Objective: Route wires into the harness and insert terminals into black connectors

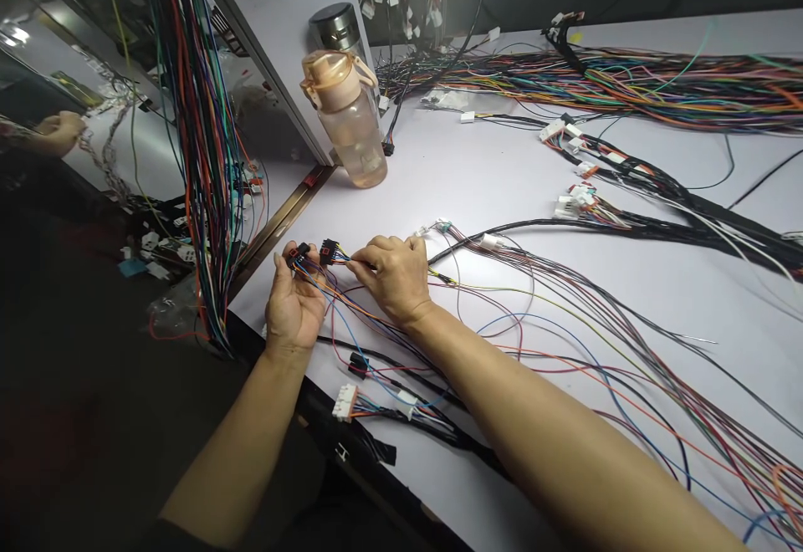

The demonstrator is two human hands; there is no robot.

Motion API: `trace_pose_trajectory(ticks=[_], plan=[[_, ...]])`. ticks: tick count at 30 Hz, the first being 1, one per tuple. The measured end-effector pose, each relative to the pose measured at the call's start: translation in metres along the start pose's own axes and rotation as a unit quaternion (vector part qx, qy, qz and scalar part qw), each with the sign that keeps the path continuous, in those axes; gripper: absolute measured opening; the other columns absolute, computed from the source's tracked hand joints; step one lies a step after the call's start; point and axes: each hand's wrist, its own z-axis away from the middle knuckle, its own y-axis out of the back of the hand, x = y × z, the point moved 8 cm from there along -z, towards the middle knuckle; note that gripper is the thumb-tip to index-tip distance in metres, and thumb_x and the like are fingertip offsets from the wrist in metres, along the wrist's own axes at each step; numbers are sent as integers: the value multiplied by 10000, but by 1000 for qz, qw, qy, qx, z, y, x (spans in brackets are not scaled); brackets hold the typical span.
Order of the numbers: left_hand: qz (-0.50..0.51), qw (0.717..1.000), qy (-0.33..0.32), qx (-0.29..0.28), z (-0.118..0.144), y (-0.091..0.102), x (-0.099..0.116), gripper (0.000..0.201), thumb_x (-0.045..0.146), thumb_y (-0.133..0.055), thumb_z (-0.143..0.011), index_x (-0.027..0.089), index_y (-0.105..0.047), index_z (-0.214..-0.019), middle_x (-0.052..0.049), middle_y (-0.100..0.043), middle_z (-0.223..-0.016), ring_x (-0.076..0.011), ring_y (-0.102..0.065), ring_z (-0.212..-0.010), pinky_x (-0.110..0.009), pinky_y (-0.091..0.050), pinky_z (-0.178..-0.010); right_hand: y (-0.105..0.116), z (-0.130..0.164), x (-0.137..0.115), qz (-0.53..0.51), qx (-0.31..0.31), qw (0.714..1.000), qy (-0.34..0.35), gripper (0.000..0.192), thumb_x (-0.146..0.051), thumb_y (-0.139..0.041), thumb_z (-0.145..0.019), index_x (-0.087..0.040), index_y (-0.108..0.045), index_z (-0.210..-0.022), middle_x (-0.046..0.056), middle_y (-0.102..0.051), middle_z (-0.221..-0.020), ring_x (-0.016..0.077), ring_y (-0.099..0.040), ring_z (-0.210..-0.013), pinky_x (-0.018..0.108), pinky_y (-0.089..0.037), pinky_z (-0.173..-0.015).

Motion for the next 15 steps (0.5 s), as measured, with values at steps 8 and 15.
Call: trace_pose_trajectory(ticks=[8, 15], plan=[[-21, 999, -10, -47, 1, -4, 2, 184, 374, -573, -905, 233, -691, -901, 2, -728, -891, -107, -689, -804, -360, -492, -984, -3, -1, 1, -49, -21, 999, 1, 63, -286, -654, -888, -266, -714, -876, -38, -690, -882, 126, -605, -817, 297, -298, -761], [-17, 999, -20, -46, 4, -7, 4, 213, 340, -521, -938, 221, -695, -908, -15, -727, -874, -109, -683, -764, -426, -497, -972, 2, -1, -4, -22, -11, 1000, 9, 254, -305, -516, -964, -208, -710, -831, -9, -676, -824, 106, -574, -725, 293, -297, -744]])
